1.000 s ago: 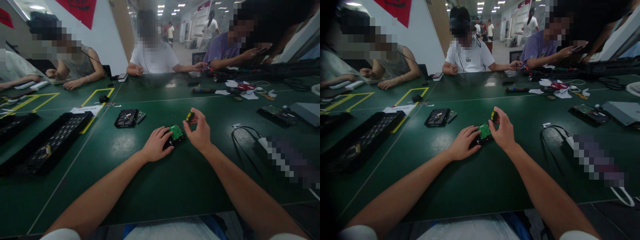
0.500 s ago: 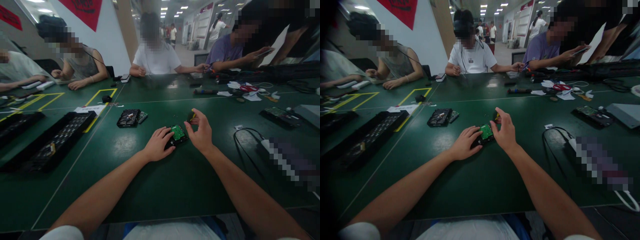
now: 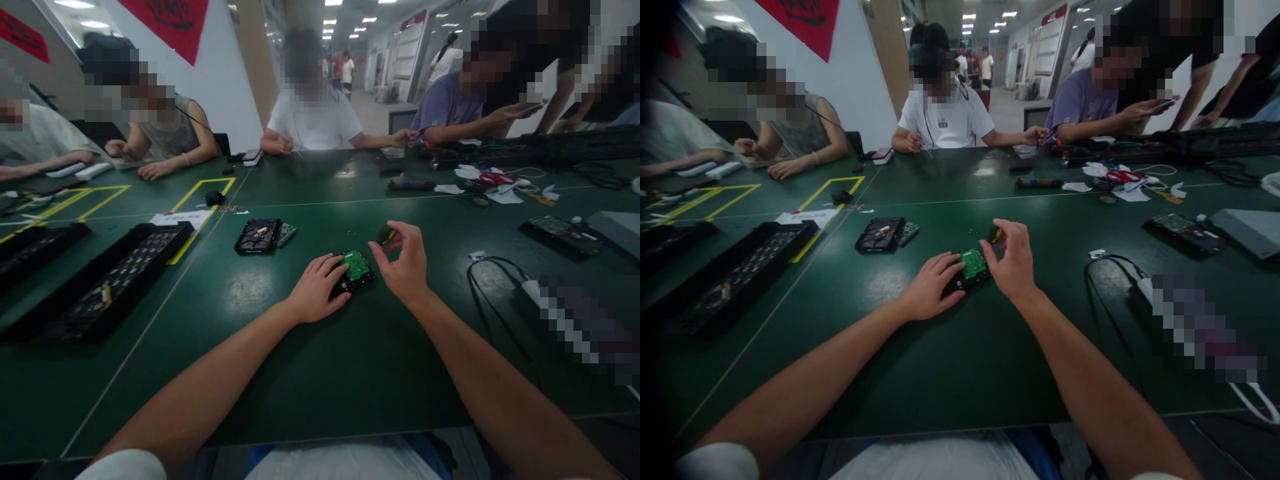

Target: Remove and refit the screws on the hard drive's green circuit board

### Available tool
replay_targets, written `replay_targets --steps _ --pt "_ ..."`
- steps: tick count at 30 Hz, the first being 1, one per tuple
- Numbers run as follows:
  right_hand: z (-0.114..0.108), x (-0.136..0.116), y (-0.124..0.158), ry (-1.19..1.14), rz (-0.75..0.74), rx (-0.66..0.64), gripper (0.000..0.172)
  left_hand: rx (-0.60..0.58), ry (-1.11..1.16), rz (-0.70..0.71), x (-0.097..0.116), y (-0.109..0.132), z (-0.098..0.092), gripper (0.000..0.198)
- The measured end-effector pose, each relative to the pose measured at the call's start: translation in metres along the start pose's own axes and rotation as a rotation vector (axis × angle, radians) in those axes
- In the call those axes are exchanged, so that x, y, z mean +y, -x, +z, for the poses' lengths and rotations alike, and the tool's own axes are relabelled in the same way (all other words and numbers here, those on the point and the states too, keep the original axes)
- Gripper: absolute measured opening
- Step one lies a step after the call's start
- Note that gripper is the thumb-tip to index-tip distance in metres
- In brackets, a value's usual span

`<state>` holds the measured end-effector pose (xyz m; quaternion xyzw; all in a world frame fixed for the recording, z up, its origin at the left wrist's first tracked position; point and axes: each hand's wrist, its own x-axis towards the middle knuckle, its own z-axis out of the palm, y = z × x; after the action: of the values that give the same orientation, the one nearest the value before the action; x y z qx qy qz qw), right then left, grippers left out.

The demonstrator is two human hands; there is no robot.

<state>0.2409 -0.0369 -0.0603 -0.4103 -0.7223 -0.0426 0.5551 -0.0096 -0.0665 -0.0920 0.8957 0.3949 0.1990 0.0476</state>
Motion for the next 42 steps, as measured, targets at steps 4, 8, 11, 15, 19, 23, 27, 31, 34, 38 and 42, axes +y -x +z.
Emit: replay_targets --steps 4,8,11,15,19,23,27,31,34,38,42 --pt "0.0027 0.0013 0.0010 -0.024 0.037 0.005 0.066 0.002 -0.007 0.004 0.0001 0.0001 0.0003 0.070" --pt "0.0031 0.0003 0.0015 -0.014 0.005 -0.021 0.066 0.009 0.004 0.009 0.0005 -0.0001 0.0004 0.070" --pt "0.0021 -0.0011 0.0008 -0.042 -0.020 -0.040 0.065 0.013 0.014 0.008 0.0003 -0.0003 0.0012 0.071" --pt "0.0009 -0.0022 -0.0002 -0.045 -0.032 -0.064 0.062 0.017 0.010 0.009 -0.0004 -0.0003 0.0021 0.071" --pt "0.0005 -0.0038 0.0011 -0.047 -0.003 -0.100 0.064 0.026 0.018 0.011 -0.0005 -0.0002 0.0020 0.069" --pt "0.0014 -0.0038 0.0043 -0.063 0.025 -0.106 0.069 0.024 0.008 0.016 -0.0006 -0.0002 0.0020 0.070" --pt "0.0019 -0.0019 0.0047 -0.073 0.023 -0.099 0.069 0.017 0.005 0.013 -0.0008 -0.0006 0.0023 0.071" --pt "0.0013 -0.0016 0.0029 -0.071 0.002 -0.081 0.066 0.013 0.012 0.006 -0.0012 -0.0008 0.0025 0.071" --pt "0.0017 -0.0023 0.0033 -0.053 0.016 -0.082 0.065 0.015 0.025 0.008 -0.0014 -0.0005 0.0025 0.070" --pt "0.0035 -0.0024 0.0057 -0.046 0.044 -0.103 0.067 0.015 0.022 0.007 -0.0010 -0.0003 0.0019 0.070" --pt "0.0054 0.0003 0.0076 -0.070 0.063 -0.077 0.069 0.008 0.023 0.005 -0.0012 -0.0006 0.0023 0.070"
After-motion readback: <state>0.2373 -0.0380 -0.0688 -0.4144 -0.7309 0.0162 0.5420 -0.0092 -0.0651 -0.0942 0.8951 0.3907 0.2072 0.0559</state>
